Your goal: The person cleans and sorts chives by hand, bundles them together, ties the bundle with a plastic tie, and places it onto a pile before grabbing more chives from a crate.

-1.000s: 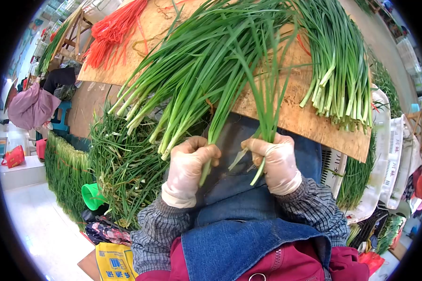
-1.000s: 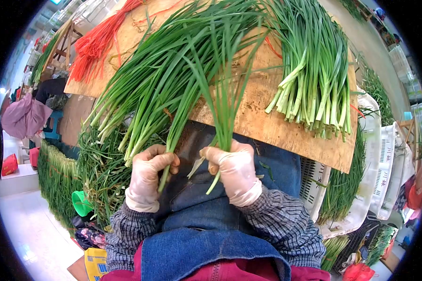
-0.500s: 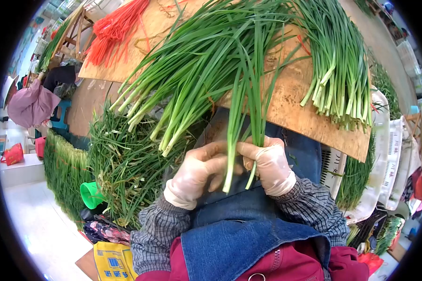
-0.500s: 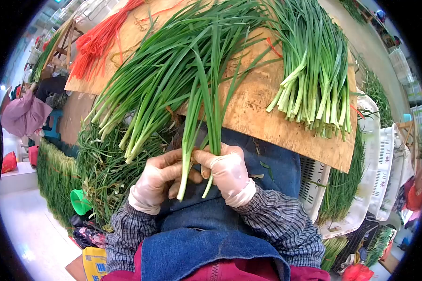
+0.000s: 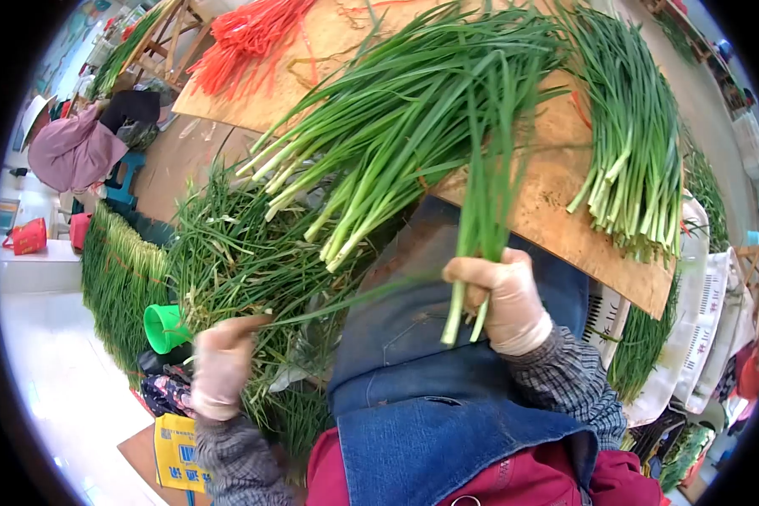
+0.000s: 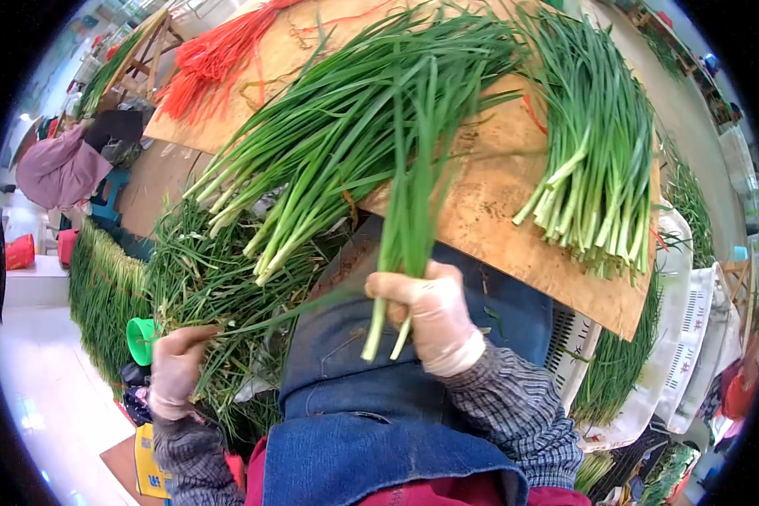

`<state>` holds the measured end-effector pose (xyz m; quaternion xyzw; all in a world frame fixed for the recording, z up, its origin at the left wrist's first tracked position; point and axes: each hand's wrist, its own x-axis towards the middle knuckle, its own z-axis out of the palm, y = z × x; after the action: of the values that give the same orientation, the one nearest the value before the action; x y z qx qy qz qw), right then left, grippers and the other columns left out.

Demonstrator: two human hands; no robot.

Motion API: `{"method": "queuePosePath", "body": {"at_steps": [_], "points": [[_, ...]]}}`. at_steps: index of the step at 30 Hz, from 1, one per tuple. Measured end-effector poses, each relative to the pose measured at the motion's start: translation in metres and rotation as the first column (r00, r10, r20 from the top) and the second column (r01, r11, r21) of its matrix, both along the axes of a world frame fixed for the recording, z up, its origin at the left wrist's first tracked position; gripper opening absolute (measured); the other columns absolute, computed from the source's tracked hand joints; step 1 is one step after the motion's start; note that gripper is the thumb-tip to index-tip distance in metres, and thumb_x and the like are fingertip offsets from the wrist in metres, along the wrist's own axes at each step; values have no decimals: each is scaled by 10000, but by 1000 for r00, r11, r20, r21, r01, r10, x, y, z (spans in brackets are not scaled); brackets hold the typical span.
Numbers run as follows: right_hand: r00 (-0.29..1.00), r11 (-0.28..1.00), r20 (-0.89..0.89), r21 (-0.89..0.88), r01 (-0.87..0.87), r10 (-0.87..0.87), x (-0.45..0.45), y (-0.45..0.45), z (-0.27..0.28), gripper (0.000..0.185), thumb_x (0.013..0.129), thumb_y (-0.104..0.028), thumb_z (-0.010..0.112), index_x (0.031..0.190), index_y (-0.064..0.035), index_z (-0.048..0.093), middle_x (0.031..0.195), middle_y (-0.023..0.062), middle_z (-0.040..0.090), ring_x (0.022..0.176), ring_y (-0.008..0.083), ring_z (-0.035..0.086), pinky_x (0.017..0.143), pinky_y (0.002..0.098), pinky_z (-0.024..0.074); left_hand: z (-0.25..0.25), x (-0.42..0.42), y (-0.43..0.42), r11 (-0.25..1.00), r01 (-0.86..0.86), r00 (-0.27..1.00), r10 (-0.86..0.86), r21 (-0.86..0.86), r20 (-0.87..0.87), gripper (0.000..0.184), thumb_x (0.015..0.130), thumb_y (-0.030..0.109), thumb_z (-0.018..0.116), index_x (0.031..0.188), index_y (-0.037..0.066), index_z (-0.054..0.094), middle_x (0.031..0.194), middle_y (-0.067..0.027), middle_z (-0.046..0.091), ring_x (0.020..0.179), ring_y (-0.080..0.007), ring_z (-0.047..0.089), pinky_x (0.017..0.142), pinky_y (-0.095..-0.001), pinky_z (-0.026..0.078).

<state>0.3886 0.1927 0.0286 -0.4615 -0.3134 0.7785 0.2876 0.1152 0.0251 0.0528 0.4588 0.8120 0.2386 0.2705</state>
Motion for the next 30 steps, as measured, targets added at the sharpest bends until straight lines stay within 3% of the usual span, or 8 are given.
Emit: {"method": "queuePosePath", "body": {"at_steps": [2, 5, 7, 9, 12, 18, 22, 30], "points": [[984, 996, -171, -89, 28, -43, 5, 5, 2, 100, 737, -71, 632, 737, 24, 601, 633, 57, 580, 502, 91, 495, 447, 200, 381, -4, -51, -49, 909, -242, 741, -53, -339, -670, 208, 767, 15, 554, 944, 35, 661, 844, -123, 654, 761, -229, 634, 688, -333, 507], [965, 987, -246, -153, 58, -95, -2, 2, -1, 169, 752, -88, 596, 864, 39, 585, 749, 83, 608, 640, 147, 568, 515, 252, 451, -13, -24, -33, 992, -98, 624, 123, 78, -772, 214, 786, 75, 599, 998, 67, 625, 914, -126, 630, 811, -248, 622, 702, -354, 511], [968, 971, -219, -230, 71, -122, -9, 3, 12, 221, 770, -67, 554, 961, 44, 559, 797, 69, 603, 635, 145, 555, 488, 264, 433, 3, 30, 19, 949, 58, 951, 41, 310, -305, 258, 773, -29, 597, 1025, 30, 601, 933, -120, 598, 853, -224, 587, 758, -299, 481], [914, 958, -392, -287, -12, -106, -8, 10, 5, 208, 786, -70, 545, 958, 45, 561, 759, 52, 584, 588, 122, 518, 452, 244, 394, 5, 63, 55, 855, 228, 922, -37, 465, -385, 245, 740, -17, 641, 978, 23, 598, 865, -126, 604, 770, -223, 597, 657, -314, 480], [928, 955, -369, -291, -55, -59, -13, 15, 11, 186, 822, -103, 560, 945, 37, 565, 686, 23, 527, 454, 69, 396, 377, 194, 289, 7, 93, 89, 917, 319, 770, -104, 239, -629, 229, 708, 18, 682, 916, 27, 587, 825, -128, 601, 694, -267, 597, 602, -318, 481], [996, 991, -81, -126, 38, -48, -37, 11, 9, 125, 797, -113, 643, 801, -2, 586, 605, 19, 520, 434, 65, 424, 344, 207, 275, -6, 124, 83, 890, 84, 979, -157, 449, 129, 137, 749, -8, 657, 875, -10, 602, 712, -68, 614, 602, -108, 581, 565, -238, 474], [995, 992, -96, -124, 22, -34, -32, 12, 11, 120, 788, -108, 651, 750, -8, 596, 541, 10, 499, 401, 76, 407, 353, 211, 269, -2, 119, 98, 986, -165, 783, 123, 13, 610, 153, 786, 117, 659, 867, -5, 616, 700, -75, 626, 642, -93, 595, 585, -237, 471], [990, 985, -113, -161, 63, -82, -29, 11, 9, 99, 786, -86, 652, 768, 1, 606, 544, 5, 501, 399, 60, 388, 358, 205, 257, -7, 121, 112, 981, -194, 624, 128, -7, 771, 123, 807, 109, 623, 774, -4, 589, 623, 6, 550, 549, -31, 455, 494, -192, 371]]}}
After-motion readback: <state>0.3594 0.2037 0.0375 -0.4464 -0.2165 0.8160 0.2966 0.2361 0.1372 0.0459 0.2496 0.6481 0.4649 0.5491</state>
